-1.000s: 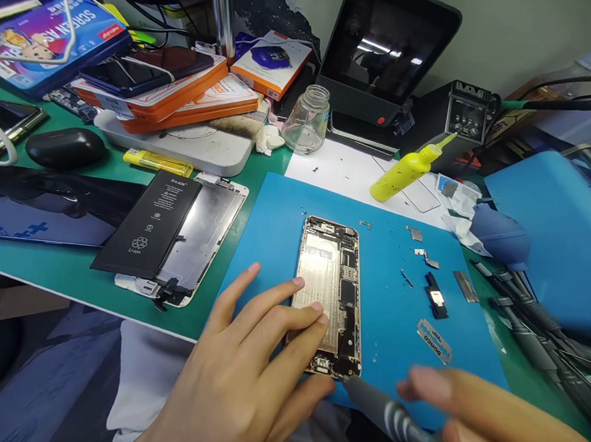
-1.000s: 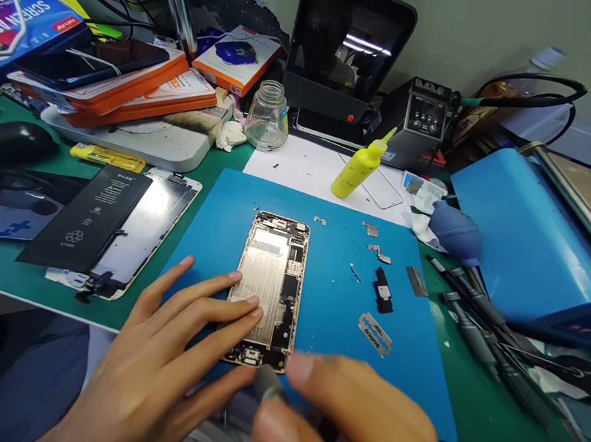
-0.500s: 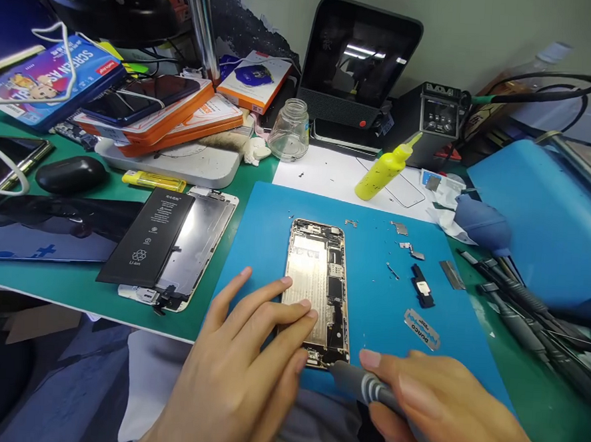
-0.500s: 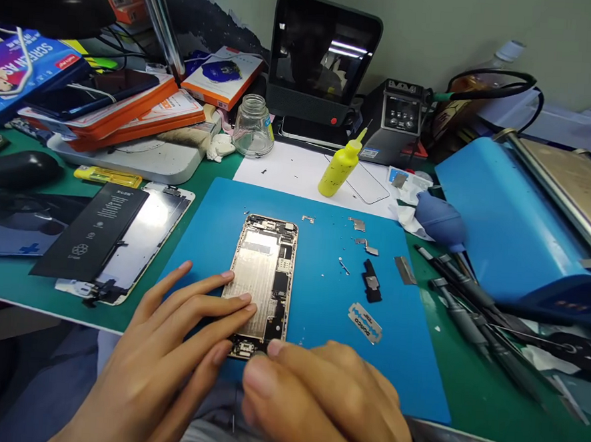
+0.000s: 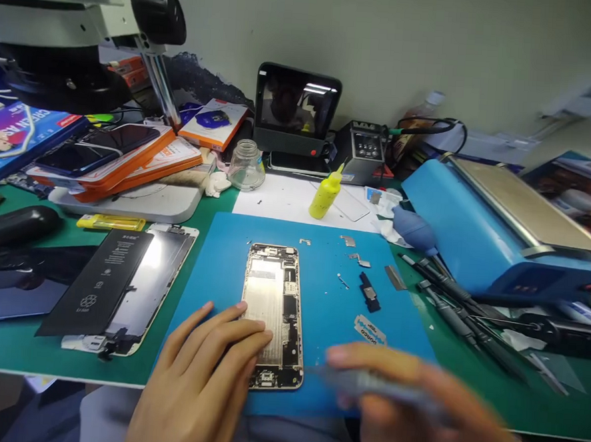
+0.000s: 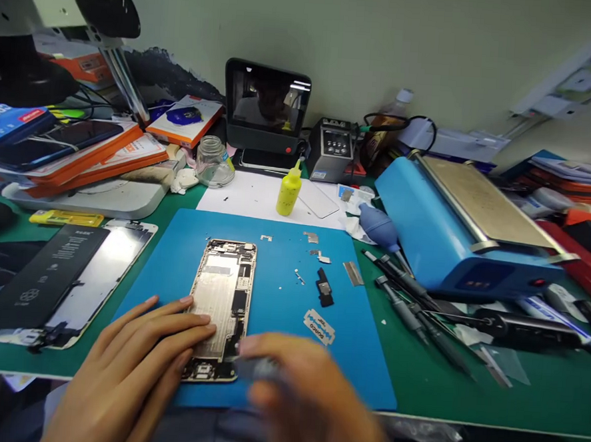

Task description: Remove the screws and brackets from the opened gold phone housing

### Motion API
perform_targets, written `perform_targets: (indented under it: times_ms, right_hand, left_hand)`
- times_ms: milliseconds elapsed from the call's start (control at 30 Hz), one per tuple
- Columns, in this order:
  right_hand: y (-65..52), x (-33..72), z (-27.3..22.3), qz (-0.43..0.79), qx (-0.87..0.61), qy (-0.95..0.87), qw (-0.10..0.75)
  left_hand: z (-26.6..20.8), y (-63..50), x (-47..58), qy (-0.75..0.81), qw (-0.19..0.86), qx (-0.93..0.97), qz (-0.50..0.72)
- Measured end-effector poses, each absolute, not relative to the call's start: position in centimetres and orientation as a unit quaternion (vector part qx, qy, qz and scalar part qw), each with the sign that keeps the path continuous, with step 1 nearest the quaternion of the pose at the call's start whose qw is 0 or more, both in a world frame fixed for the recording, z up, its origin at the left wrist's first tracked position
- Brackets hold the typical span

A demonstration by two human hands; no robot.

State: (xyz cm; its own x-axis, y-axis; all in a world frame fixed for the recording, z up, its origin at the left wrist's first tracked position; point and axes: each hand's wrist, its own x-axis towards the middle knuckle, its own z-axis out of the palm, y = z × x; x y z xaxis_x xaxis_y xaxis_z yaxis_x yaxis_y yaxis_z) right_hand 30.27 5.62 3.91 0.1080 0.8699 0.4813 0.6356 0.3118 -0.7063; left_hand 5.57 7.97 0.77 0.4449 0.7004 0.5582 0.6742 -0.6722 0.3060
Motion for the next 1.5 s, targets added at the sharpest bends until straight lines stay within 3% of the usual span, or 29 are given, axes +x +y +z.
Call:
perform_targets:
  times_ms: [300,733,967,1133,1333,1500]
  right_hand:
    - [11.3,31.4,6.3,0.076,-0.589,-0.676,0.436]
    - [12.3,31.5,5.1,0.075,-0.551,-0.711,0.430]
    - [10.6,31.5,5.3,0.079,-0.592,-0.604,0.528]
    - [9.4,30.5,6.1,0.078,-0.584,-0.510,0.627]
    - [8.9,30.4,6.1,0.093,-0.562,-0.480,0.668]
    - [8.7,30.2,6.0,0.105,-0.538,-0.460,0.699]
  left_hand:
    - [-0.2,8.1,4.7,0.391,-0.042,0.870,0.298]
    - [-0.5,8.2,4.8,0.401,0.010,0.858,0.321]
    - [5.3,8.8,4.1,0.457,-0.016,0.824,0.333]
    - [10.6,15.1,6.7,0.395,-0.078,0.886,0.232]
    - [9.5,24.4,10.9,0.386,-0.086,0.914,0.087]
    - [8.1,25.9,12.1,0.390,-0.079,0.917,0.007]
